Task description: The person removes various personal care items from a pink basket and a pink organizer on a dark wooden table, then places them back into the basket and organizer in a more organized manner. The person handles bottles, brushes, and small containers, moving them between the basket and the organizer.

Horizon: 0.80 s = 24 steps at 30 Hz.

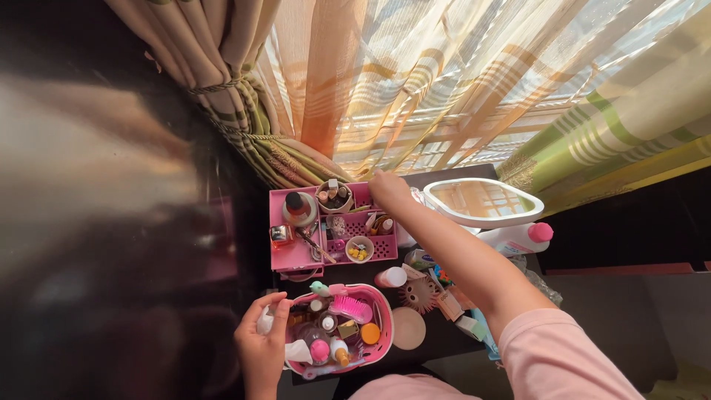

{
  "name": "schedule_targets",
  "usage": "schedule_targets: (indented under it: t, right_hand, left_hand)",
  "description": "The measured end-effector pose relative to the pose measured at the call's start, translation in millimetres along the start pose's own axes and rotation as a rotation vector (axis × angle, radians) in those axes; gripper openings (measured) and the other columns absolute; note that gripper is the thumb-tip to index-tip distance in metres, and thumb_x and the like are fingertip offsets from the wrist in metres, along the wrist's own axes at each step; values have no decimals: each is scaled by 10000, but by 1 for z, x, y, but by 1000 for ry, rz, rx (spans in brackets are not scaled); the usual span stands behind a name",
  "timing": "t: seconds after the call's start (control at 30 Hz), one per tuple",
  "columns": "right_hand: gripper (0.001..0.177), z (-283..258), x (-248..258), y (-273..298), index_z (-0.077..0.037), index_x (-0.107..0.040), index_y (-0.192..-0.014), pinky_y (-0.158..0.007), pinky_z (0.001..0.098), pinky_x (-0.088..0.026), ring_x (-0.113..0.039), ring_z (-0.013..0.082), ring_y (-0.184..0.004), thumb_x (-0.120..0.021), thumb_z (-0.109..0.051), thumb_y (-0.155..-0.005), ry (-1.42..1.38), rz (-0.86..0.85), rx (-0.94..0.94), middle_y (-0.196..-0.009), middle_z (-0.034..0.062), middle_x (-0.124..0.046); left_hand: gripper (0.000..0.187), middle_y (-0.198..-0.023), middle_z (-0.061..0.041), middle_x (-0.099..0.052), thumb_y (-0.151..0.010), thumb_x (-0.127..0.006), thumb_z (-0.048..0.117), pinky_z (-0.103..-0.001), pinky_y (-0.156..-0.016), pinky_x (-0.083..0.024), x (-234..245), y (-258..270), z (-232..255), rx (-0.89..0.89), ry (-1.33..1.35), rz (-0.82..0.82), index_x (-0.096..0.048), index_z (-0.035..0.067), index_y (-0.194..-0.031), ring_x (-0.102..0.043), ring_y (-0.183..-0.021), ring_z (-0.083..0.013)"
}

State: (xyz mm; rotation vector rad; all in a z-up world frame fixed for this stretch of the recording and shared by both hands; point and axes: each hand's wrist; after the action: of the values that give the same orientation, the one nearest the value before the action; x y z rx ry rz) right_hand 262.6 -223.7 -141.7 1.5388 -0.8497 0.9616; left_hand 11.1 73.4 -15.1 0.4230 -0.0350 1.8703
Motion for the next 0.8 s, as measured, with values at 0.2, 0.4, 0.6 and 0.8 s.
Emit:
schedule_targets:
  t: [0.2, 0.4, 0.6, 0.8]
  right_hand:
    - [238, 18, -7, -3, -147, -765, -972, -644, 447, -575, -726, 349, -831, -578, -47, -862, 326, -73, 155, -899, 54, -750]
    - [289, 18, 11, 13, -162, -788, -918, -768, 401, -579, -732, 274, -902, -600, -376, -963, 211, -122, -43, -946, 29, -764]
    - [237, 13, 14, 25, -180, -784, -996, -756, 396, -572, -730, 311, -948, -573, -152, -893, 82, -126, -181, -1036, 53, -756]
    - [103, 10, 36, 30, -82, -702, -894, -730, 425, -588, -714, 302, -886, -732, -52, -800, -1, -114, -190, -927, 72, -721]
  left_hand:
    - [114, -899, -32, -776, -887, -748, 168, -249, -796, -526, 0, 4, -3, -6, 29, -9, -796, 88, -952, -693, -853, -123]
    - [131, -913, -19, -781, -877, -751, 187, -258, -850, -513, -2, 8, 0, -10, 3, -21, -811, 96, -949, -692, -880, -133]
    - [126, -912, -1, -797, -887, -735, 189, -253, -873, -517, -4, 11, 9, -33, -9, -49, -806, 99, -939, -711, -906, -123]
    - [119, -873, -22, -804, -895, -725, 188, -255, -851, -532, -2, 14, 9, -46, 1, -58, -795, 102, -938, -724, -882, -128]
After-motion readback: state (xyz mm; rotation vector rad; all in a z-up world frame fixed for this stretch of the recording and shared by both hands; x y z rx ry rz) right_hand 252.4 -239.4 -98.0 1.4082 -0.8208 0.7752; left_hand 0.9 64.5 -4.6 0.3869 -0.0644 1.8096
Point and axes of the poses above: each hand's wrist, its own y-axis away from the middle knuckle, its own x-axis out of the back of the hand, z = x × y
